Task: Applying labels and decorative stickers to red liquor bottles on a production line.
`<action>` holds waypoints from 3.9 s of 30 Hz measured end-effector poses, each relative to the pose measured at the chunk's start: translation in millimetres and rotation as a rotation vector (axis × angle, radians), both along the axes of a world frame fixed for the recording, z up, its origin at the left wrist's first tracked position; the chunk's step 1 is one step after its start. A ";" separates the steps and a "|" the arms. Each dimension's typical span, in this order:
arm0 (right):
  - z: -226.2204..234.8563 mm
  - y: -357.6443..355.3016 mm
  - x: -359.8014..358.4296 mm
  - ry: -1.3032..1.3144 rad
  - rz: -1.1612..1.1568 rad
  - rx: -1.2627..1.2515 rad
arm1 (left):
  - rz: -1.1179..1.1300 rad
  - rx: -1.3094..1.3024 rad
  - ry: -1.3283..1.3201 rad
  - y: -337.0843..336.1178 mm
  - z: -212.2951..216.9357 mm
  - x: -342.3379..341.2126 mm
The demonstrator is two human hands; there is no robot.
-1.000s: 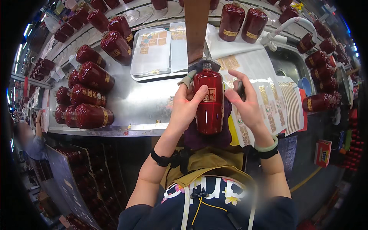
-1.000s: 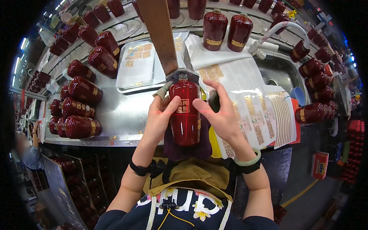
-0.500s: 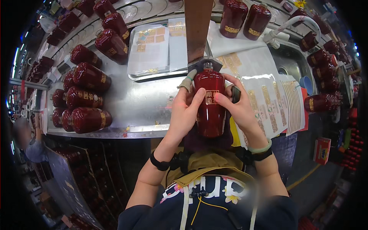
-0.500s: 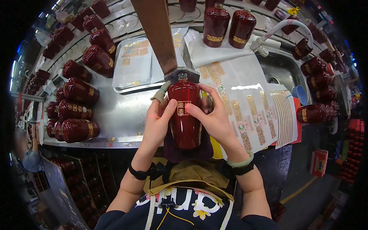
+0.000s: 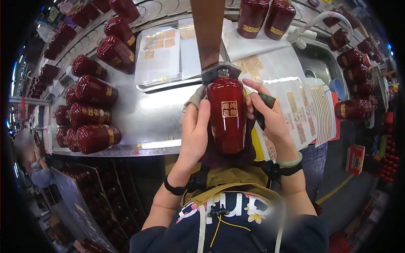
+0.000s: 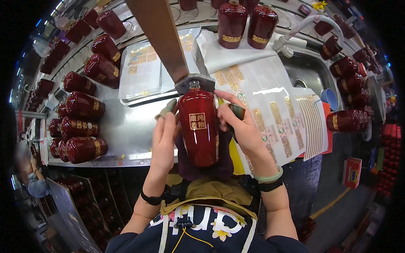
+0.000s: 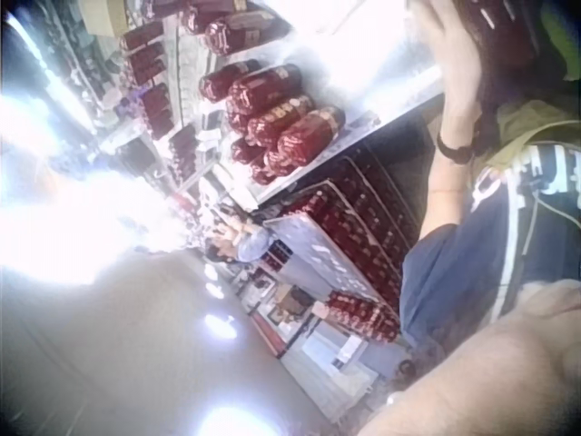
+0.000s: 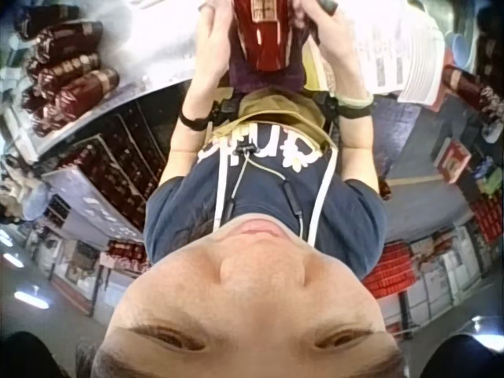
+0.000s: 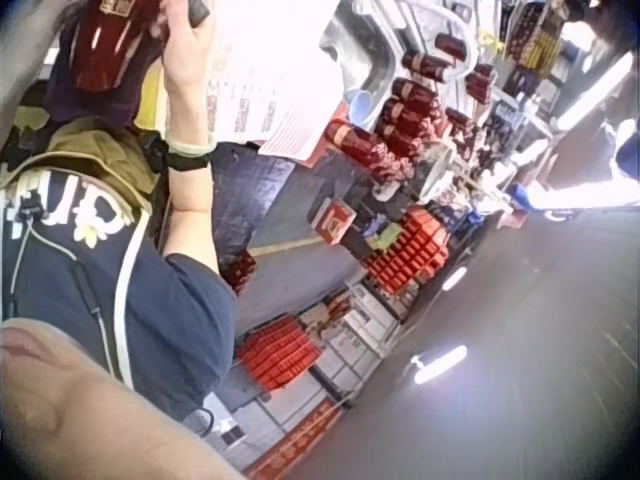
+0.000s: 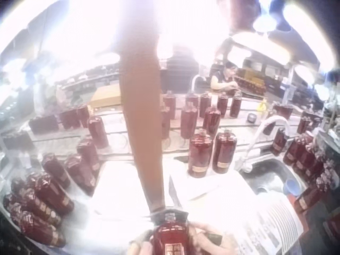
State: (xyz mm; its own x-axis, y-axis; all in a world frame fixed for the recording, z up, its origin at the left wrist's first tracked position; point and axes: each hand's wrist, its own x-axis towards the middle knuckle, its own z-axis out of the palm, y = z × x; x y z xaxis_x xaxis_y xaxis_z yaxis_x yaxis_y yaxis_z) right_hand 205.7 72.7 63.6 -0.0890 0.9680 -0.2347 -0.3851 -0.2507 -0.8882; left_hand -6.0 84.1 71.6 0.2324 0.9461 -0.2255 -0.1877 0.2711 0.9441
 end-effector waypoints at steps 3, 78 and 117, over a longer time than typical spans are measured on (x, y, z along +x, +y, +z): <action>12.5 3.9 -2.5 -0.249 -0.119 0.016 | -0.024 0.052 -0.080 -8.5 7.1 3.5; 77.0 12.9 -22.9 -1.069 0.027 0.748 | 0.877 0.393 0.202 -45.0 -41.8 -200.6; 10.0 -27.7 221.6 -1.395 -0.279 0.041 | -0.109 0.493 0.510 -71.6 -12.3 8.2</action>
